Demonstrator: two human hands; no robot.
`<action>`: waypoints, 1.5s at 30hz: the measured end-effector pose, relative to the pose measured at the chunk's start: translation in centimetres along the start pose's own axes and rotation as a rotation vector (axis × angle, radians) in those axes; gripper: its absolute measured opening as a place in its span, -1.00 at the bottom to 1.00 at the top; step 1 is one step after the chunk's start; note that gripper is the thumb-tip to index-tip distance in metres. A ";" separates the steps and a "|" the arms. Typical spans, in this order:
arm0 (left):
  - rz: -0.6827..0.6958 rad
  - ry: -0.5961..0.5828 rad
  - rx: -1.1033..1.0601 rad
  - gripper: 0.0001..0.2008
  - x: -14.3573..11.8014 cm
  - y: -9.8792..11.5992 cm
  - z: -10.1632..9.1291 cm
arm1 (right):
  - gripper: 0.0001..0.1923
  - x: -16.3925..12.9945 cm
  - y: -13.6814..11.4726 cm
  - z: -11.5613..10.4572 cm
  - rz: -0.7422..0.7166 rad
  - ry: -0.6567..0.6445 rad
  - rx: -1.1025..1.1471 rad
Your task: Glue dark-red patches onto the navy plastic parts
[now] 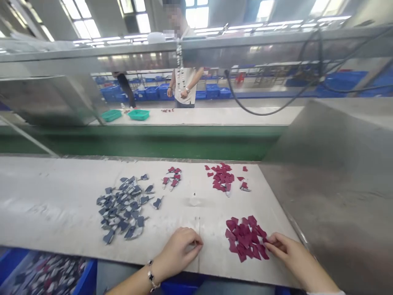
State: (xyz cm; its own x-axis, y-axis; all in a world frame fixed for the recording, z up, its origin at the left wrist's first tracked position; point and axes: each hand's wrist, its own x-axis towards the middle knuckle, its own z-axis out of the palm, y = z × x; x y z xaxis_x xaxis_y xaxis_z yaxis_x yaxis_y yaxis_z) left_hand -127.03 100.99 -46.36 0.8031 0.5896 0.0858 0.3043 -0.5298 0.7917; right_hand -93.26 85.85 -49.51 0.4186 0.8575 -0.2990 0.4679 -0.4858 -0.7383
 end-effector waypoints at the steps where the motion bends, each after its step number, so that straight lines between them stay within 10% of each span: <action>1: -0.015 0.010 -0.010 -0.89 0.2 0.3 0.1 | -0.47 -0.2 -1.0 0.3 0.018 0.008 0.064; 10: -0.257 0.100 -0.519 -0.68 3.0 2.9 1.0 | -0.45 -1.3 -14.2 7.0 -0.207 -0.136 0.463; 22: -0.224 0.134 -0.489 -0.77 2.3 1.4 -0.5 | -0.57 -0.2 -14.0 7.9 -0.259 -0.239 0.362; 26: -0.132 0.313 0.144 -0.75 1.3 -0.8 -4.7 | -0.46 2.8 -11.0 7.0 -0.144 -0.015 0.121; 30: -0.272 0.422 0.649 -0.67 0.0 -4.7 -9.3 | -0.55 6.4 -7.7 6.2 -0.158 -0.096 -0.061; 36: -0.237 0.356 0.553 -0.82 -1.1 -7.2 -11.6 | -0.47 6.2 -8.7 6.0 -0.132 0.058 -0.213; 42: -0.197 0.383 0.275 -0.81 -0.9 -6.1 -13.1 | -0.02 7.3 -14.7 9.3 -0.180 -0.024 -0.050; 45: -0.160 0.429 0.118 -0.78 -0.8 -4.5 -13.7 | -0.10 9.2 -16.7 11.6 -0.221 -0.075 -0.013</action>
State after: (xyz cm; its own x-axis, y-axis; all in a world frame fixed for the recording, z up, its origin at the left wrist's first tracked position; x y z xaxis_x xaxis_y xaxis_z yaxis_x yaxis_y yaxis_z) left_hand -136.01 111.26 -41.71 0.4648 0.8548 0.2308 0.4830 -0.4633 0.7430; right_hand -106.24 103.81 -46.99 0.2459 0.9533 -0.1754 0.5521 -0.2865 -0.7830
